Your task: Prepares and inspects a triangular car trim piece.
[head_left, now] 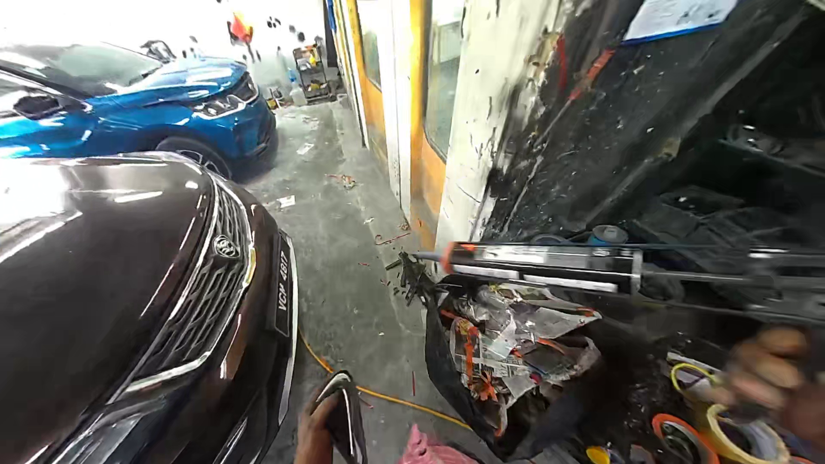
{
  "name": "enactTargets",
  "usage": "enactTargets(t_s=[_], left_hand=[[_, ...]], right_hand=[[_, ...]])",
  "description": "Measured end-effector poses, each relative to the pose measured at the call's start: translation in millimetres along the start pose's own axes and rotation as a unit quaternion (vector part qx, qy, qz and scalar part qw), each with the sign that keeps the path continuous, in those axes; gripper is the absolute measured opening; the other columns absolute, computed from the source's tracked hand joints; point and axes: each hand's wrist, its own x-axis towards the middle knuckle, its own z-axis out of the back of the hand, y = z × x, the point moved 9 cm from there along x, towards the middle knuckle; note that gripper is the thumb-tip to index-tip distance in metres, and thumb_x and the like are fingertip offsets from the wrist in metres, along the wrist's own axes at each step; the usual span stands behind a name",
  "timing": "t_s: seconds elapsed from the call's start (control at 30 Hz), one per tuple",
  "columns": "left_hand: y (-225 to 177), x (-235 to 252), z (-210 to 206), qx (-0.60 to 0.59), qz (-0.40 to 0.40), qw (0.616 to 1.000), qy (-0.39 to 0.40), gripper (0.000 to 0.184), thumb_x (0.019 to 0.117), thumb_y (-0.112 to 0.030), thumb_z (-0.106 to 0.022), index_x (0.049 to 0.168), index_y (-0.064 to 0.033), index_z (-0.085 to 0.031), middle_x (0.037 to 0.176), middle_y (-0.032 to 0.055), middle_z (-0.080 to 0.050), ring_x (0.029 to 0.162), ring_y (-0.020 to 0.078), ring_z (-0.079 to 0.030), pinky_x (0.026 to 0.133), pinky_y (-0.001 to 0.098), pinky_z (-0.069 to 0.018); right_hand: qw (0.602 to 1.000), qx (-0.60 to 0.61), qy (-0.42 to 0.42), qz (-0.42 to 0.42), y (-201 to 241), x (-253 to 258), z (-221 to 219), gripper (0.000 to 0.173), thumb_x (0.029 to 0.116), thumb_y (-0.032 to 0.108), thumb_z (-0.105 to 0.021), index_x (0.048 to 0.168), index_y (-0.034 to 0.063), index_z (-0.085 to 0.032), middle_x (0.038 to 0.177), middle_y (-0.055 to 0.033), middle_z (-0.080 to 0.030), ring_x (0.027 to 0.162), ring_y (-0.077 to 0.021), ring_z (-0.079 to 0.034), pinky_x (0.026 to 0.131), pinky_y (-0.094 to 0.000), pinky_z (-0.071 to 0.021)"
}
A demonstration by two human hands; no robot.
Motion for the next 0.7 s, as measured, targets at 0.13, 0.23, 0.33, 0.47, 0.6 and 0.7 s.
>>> enactTargets(t_s=[0.13, 0.23, 0.33, 0.47, 0.6, 0.7], left_hand=[[-13.2, 33.9, 59.7, -0.055, -0.018, 0.996, -0.071, 0.046, 0.0897, -0.009, -0.053, 0.133, 0.0035, -0.057, 0.102, 0.0142, -0.074, 0.085, 0.0192, -0.073, 0.073, 0.0378, -0.0631], [-15.1, 66.9, 90.9, -0.073, -0.014, 0.992, -0.105, 0.048, 0.0885, -0.009, -0.054, 0.135, 0.0036, -0.057, 0.106, 0.0168, -0.073, 0.089, 0.0217, -0.073, 0.077, 0.0405, -0.0629], [-25.1, 122.8, 110.7, -0.069, -0.015, 0.989, -0.131, 0.047, 0.0885, -0.009, -0.055, 0.134, 0.0031, -0.057, 0.108, 0.0163, -0.073, 0.092, 0.0215, -0.073, 0.079, 0.0410, -0.0625], [-65.9, 222.6, 112.6, -0.078, -0.041, 0.982, -0.165, 0.046, 0.0904, -0.008, -0.052, 0.135, 0.0036, -0.057, 0.107, 0.0156, -0.073, 0.092, 0.0204, -0.073, 0.080, 0.0405, -0.0630], [-136.2, 338.6, 90.6, -0.074, -0.046, 0.980, -0.177, 0.047, 0.0903, -0.009, -0.052, 0.136, 0.0028, -0.056, 0.107, 0.0155, -0.073, 0.091, 0.0206, -0.073, 0.079, 0.0398, -0.0627], [-185.3, 424.0, 64.8, -0.057, -0.042, 0.985, -0.158, 0.049, 0.0877, -0.009, -0.054, 0.136, 0.0022, -0.056, 0.110, 0.0141, -0.072, 0.094, 0.0196, -0.072, 0.081, 0.0401, -0.0618]], right_hand=[[0.992, 0.048, 0.114, -0.009, -39.1, 100.5, -65.8, 0.021, 0.0858, 0.022, -0.072, 0.106, 0.0190, -0.075, 0.089, -0.0012, -0.072, 0.081, -0.0173, -0.072, 0.082, -0.0385, -0.0624], [0.987, 0.061, 0.147, -0.016, -62.8, 174.6, -108.2, 0.021, 0.0846, 0.022, -0.073, 0.105, 0.0162, -0.075, 0.087, -0.0030, -0.071, 0.080, -0.0187, -0.072, 0.081, -0.0407, -0.0632], [0.983, 0.080, 0.163, -0.039, -86.9, 255.3, -138.0, 0.023, 0.0848, 0.023, -0.074, 0.107, 0.0157, -0.075, 0.089, -0.0035, -0.071, 0.082, -0.0191, -0.072, 0.082, -0.0419, -0.0627], [0.975, 0.090, 0.194, -0.053, -110.7, 391.6, -173.0, 0.023, 0.0849, 0.022, -0.073, 0.107, 0.0145, -0.074, 0.091, -0.0061, -0.072, 0.083, -0.0216, -0.072, 0.083, -0.0440, -0.0625], [0.978, 0.103, 0.160, -0.078, -120.4, 528.8, -211.6, 0.022, 0.0821, 0.021, -0.073, 0.103, 0.0138, -0.074, 0.089, -0.0072, -0.071, 0.081, -0.0221, -0.072, 0.081, -0.0442, -0.0627], [0.981, 0.097, 0.143, -0.087, -123.2, 615.6, -241.2, 0.022, 0.0820, 0.018, -0.071, 0.104, 0.0146, -0.073, 0.090, -0.0076, -0.071, 0.082, -0.0234, -0.072, 0.081, -0.0463, -0.0625]])
